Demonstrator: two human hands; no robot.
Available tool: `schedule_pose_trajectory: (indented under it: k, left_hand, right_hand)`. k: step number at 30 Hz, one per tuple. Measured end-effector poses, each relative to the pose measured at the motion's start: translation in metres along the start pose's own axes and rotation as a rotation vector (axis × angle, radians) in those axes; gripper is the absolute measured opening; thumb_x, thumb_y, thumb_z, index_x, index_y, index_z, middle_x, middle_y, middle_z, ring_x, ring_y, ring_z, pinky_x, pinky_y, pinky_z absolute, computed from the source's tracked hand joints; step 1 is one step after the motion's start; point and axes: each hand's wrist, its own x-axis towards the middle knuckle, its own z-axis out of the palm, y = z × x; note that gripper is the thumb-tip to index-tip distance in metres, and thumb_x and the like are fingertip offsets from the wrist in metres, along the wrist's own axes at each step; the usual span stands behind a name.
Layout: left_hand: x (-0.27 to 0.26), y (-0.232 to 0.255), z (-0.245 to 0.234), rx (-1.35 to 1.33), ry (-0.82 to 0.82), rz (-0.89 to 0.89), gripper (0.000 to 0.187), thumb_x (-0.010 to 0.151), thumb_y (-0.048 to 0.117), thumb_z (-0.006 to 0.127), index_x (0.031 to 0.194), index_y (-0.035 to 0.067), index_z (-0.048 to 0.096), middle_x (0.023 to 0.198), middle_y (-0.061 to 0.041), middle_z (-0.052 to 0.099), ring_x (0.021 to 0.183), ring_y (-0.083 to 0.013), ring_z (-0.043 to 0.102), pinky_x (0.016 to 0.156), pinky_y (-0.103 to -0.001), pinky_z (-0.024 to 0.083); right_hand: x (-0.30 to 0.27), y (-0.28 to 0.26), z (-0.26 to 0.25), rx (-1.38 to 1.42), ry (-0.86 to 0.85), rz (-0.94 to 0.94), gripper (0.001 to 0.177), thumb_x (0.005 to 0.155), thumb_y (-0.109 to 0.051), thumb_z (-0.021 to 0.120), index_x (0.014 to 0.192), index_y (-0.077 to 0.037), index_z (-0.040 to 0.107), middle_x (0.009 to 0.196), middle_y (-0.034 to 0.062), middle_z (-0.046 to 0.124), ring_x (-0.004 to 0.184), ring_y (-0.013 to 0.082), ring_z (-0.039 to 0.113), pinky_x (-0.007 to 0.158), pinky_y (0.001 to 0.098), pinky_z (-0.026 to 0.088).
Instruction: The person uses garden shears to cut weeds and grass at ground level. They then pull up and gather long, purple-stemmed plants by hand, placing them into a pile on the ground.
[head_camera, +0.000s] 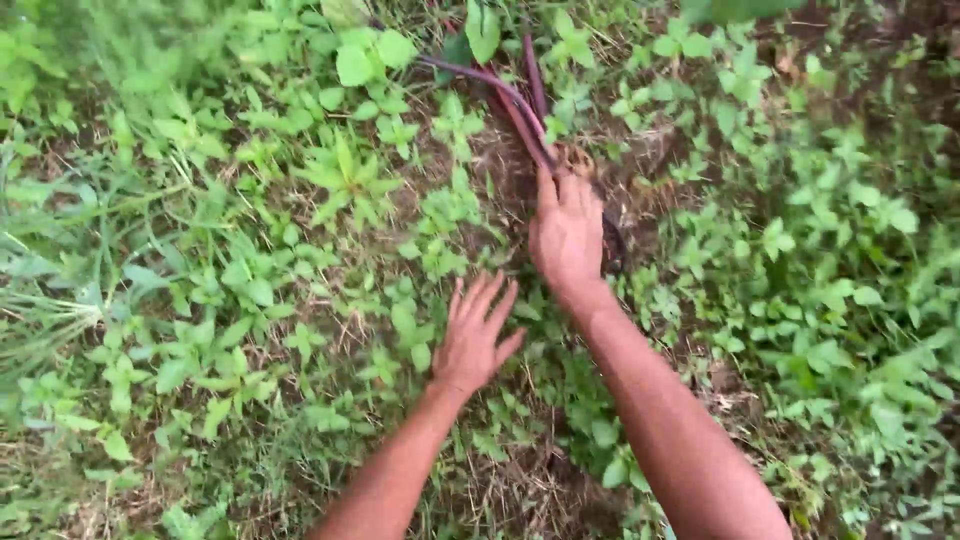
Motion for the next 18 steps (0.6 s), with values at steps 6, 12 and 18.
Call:
schedule_pose_trajectory:
  k: [6,12,18]
  left_hand:
    - [-0.001,-0.003,-0.001,-0.035,-0.028,-0.004,0.061,0.103,0.055,0.036,0.152,0.019,0.037,0.159,-0.01,0.034,0.15,-0.0305,0.027,0.125,-0.056,0.013]
    - [-0.007,-0.006,0.011,-0.013,0.072,0.041,0.063,0.104,0.058,0.024,0.152,0.021,0.04,0.154,-0.011,0.041,0.148,-0.0319,0.031,0.123,-0.056,0.016]
    - [-0.01,0.0,0.009,-0.025,0.089,0.036,0.052,0.104,0.042,0.036,0.151,0.019,0.041,0.154,-0.011,0.041,0.148,-0.0316,0.033,0.124,-0.054,0.019]
  right_hand:
    - [0.057,0.014,0.07,0.074,-0.078,0.24,0.049,0.088,0.005,0.057,0.136,0.003,0.047,0.114,0.0233,0.057,0.1,0.039,0.069,0.083,0.0482,0.06]
    - [0.057,0.026,0.087,-0.078,-0.248,0.271,0.043,0.094,-0.001,0.055,0.137,0.0,0.047,0.105,0.0158,0.065,0.095,0.0317,0.072,0.076,0.0445,0.063]
    - [0.01,0.012,0.02,-0.021,-0.284,0.254,0.05,0.091,0.002,0.059,0.14,0.001,0.046,0.106,0.0193,0.065,0.099,0.0356,0.071,0.082,0.0436,0.063]
